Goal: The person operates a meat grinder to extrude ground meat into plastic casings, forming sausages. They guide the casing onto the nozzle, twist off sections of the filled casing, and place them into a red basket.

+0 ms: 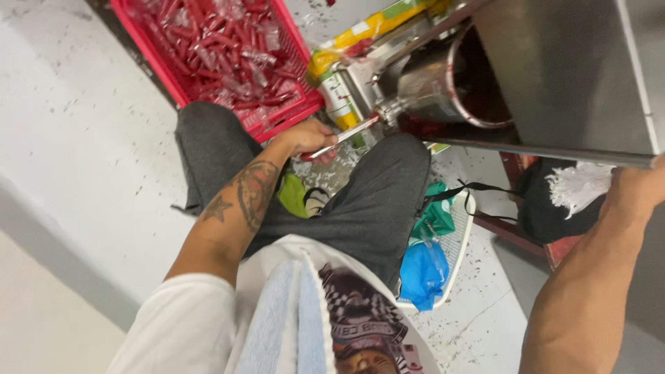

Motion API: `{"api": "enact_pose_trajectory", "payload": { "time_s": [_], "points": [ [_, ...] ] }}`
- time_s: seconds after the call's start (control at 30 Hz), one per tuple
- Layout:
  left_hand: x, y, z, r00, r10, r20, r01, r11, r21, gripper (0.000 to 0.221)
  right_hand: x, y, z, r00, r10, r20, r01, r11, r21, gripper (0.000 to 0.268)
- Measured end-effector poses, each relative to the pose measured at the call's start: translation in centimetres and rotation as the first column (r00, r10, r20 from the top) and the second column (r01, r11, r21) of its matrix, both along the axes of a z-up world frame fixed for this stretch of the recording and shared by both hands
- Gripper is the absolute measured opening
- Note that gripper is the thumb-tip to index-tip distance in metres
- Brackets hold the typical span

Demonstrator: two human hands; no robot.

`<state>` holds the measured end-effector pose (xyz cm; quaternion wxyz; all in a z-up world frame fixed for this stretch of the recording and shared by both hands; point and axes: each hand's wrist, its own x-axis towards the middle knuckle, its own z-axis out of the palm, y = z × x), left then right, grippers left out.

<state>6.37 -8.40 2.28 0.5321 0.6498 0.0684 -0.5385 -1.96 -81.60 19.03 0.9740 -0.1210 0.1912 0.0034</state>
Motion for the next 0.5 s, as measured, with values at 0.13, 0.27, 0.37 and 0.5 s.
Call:
{"api": "enact_pose_trajectory", "payload": {
  "time_s": [0.13, 0.27, 0.37, 0.5],
  "points": [
    [-0.5, 1.0, 0.7, 0.987, 0.105, -0.123, -0.111, 0.993, -0.047, 0.027, 5.4, 12.4, 0.3, 0.965, -0.161, -0.206, -0.034, 0.702, -0.711, 0.014],
    [-1.3, 2.5, 1.7, 0.988, 0.096, -0.124, -0.100, 0.995, -0.022, 0.030, 6.2, 24.1, 2.0, 0.842, -0.490, -0.225, -0.339, -0.157, -0.928, 0.021],
    [-1.9, 3.1, -0.8, 0.986, 0.113, -0.126, -0.122, 0.990, -0.069, 0.031, 5.5, 22.3, 1.1, 0.966, -0.259, -0.013, -0.196, -0.698, -0.689, 0.057],
    [-1.9, 3.8, -0.6, 0.983, 0.120, -0.135, -0.129, 0.990, -0.061, 0.030, 6.1, 21.5, 1.1, 0.922, -0.341, -0.183, -0.352, -0.540, -0.765, 0.034]
  ]
}}
